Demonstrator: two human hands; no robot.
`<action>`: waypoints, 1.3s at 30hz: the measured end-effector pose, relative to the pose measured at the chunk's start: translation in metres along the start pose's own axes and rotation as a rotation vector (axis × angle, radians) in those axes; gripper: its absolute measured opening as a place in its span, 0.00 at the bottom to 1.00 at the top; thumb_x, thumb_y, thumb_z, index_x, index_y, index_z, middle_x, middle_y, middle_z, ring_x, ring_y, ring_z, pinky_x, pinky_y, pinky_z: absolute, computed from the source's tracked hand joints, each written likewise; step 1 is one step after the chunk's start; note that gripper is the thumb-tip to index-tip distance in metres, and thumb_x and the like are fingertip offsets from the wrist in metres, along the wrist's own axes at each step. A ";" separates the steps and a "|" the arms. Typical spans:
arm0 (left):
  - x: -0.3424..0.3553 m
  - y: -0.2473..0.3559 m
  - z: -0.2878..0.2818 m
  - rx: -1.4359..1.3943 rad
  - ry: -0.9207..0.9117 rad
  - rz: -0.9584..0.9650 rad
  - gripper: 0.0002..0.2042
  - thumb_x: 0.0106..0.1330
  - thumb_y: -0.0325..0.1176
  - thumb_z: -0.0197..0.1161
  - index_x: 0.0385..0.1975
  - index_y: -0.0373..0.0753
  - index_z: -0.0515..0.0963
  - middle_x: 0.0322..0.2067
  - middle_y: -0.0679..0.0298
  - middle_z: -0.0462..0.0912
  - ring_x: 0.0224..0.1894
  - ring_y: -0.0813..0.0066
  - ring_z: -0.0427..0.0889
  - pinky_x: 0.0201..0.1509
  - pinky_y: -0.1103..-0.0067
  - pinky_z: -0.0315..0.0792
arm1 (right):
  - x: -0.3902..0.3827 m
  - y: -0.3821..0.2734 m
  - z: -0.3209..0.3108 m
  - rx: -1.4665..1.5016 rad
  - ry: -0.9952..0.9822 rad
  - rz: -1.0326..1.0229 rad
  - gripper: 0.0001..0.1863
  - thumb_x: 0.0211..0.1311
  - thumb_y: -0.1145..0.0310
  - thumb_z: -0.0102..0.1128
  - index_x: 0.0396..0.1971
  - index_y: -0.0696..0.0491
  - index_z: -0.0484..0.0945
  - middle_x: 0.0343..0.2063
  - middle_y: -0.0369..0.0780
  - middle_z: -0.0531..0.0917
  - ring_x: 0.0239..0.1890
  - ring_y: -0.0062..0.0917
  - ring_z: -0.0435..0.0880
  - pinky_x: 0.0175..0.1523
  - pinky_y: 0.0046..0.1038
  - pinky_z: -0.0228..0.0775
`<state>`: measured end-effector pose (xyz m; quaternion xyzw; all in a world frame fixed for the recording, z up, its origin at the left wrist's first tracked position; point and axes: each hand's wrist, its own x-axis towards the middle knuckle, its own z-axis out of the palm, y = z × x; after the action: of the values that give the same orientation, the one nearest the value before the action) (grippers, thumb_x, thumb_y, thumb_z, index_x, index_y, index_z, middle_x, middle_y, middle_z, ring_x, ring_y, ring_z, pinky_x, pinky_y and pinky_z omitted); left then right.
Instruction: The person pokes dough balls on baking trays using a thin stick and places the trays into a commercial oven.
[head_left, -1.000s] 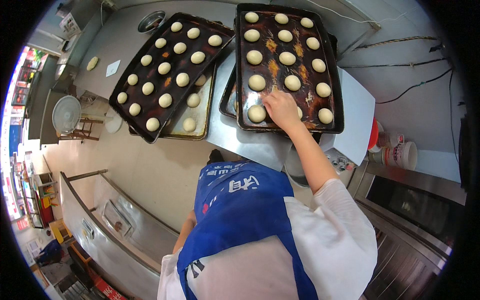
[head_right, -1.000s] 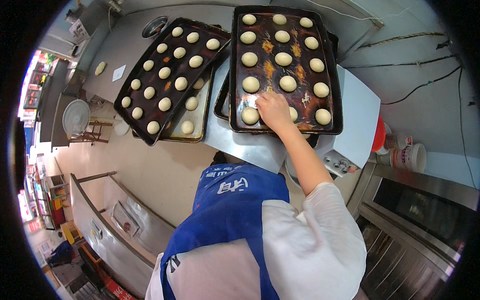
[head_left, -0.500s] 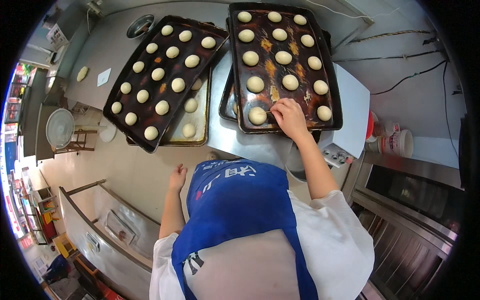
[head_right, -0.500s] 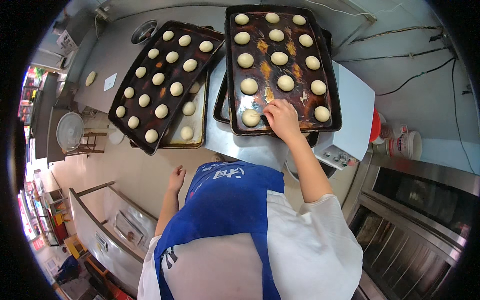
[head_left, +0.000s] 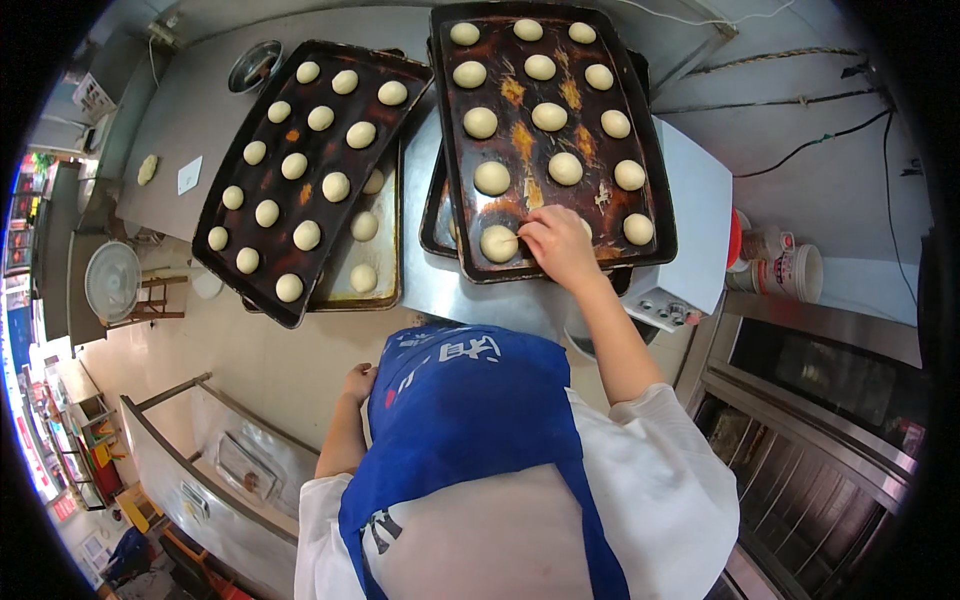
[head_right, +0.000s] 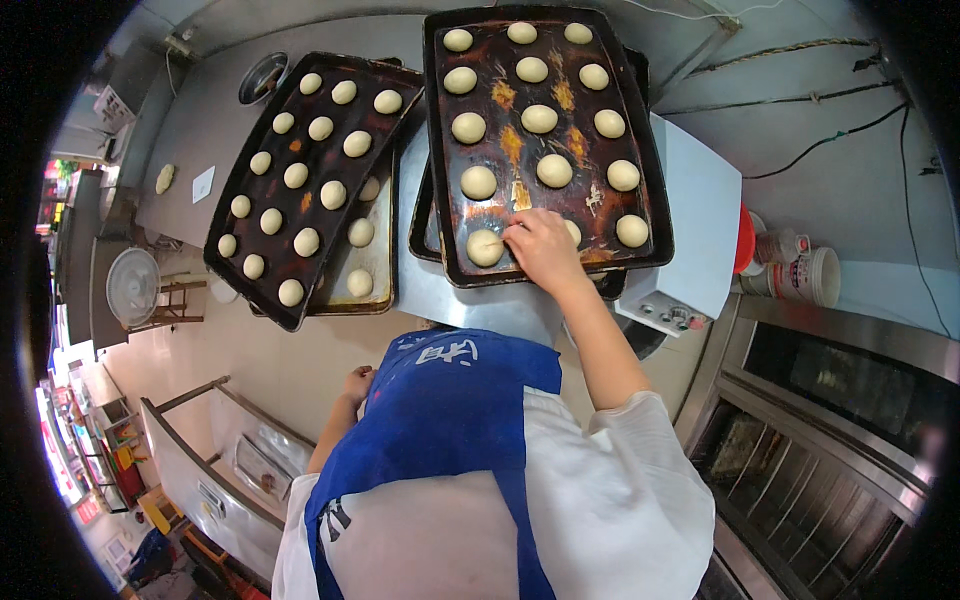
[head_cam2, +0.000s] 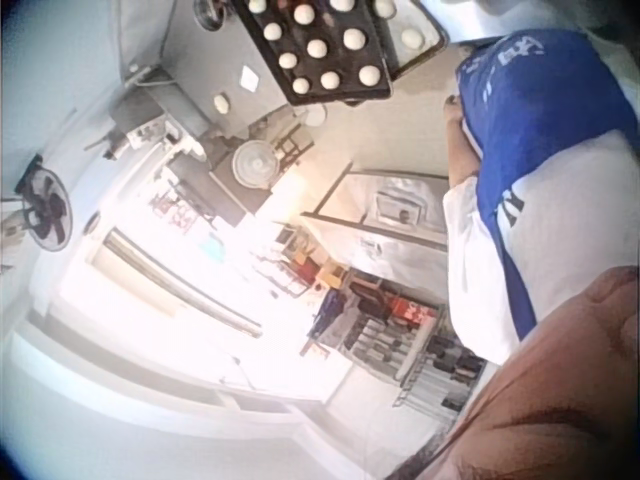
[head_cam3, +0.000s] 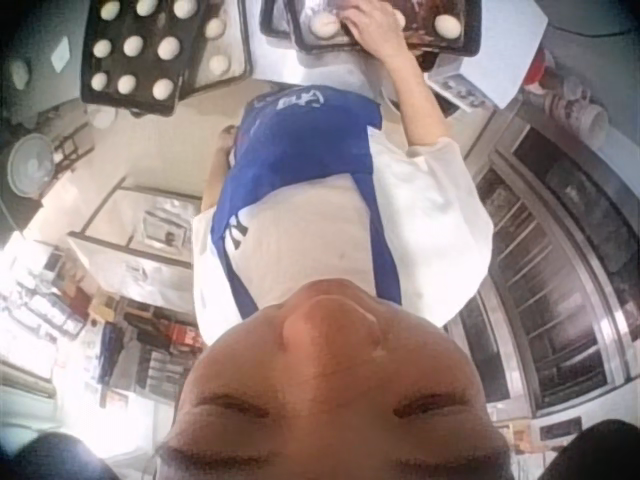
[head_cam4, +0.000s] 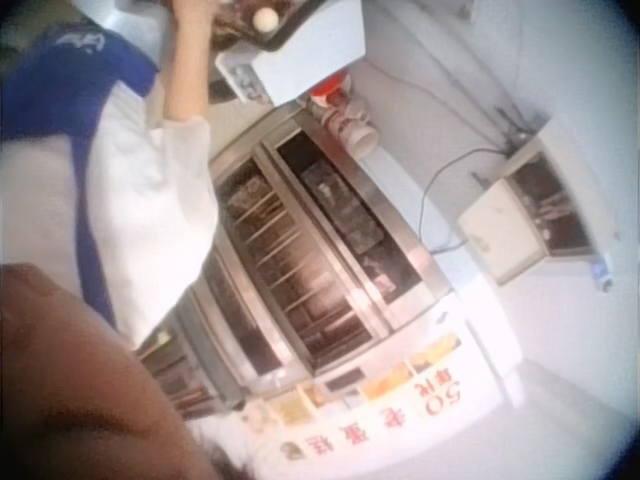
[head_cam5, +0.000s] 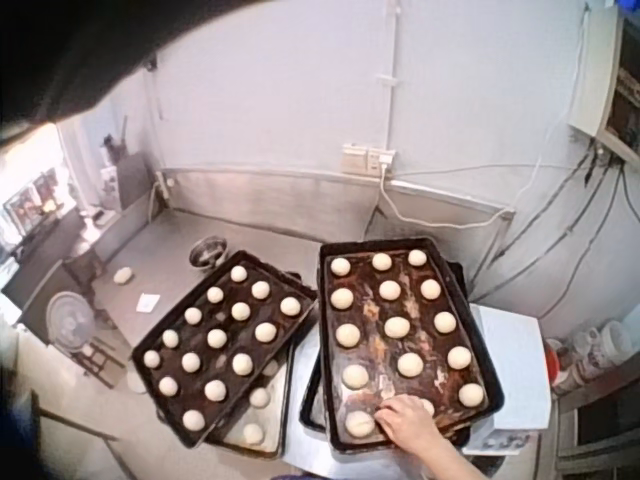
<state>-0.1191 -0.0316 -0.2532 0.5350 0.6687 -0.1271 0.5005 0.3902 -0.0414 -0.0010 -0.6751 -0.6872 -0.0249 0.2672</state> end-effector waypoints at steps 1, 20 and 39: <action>-0.011 0.020 -0.003 0.034 0.006 0.018 0.26 0.62 0.46 0.57 0.54 0.34 0.72 0.46 0.47 0.80 0.50 0.59 0.79 0.57 0.72 0.70 | -0.001 0.007 -0.004 -0.033 0.026 0.001 0.04 0.46 0.72 0.65 0.24 0.51 0.79 0.32 0.35 0.78 0.38 0.32 0.77 0.44 0.33 0.68; 0.004 0.052 0.005 0.152 -0.042 0.080 0.23 0.63 0.47 0.56 0.53 0.39 0.74 0.47 0.51 0.80 0.51 0.59 0.79 0.56 0.71 0.70 | 0.032 0.076 -0.009 -0.362 0.159 0.279 0.02 0.49 0.69 0.63 0.22 0.50 0.80 0.27 0.35 0.78 0.35 0.31 0.77 0.42 0.33 0.68; -0.017 0.082 0.000 0.156 -0.036 0.144 0.24 0.63 0.45 0.56 0.53 0.35 0.74 0.45 0.47 0.80 0.50 0.56 0.79 0.56 0.71 0.70 | 0.004 0.105 -0.021 -0.298 0.141 0.483 0.02 0.50 0.70 0.63 0.24 0.50 0.82 0.26 0.39 0.80 0.34 0.36 0.79 0.41 0.36 0.71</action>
<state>-0.0512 -0.0093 -0.2101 0.6165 0.6077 -0.1519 0.4771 0.4957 -0.0367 -0.0158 -0.8474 -0.4752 -0.1081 0.2105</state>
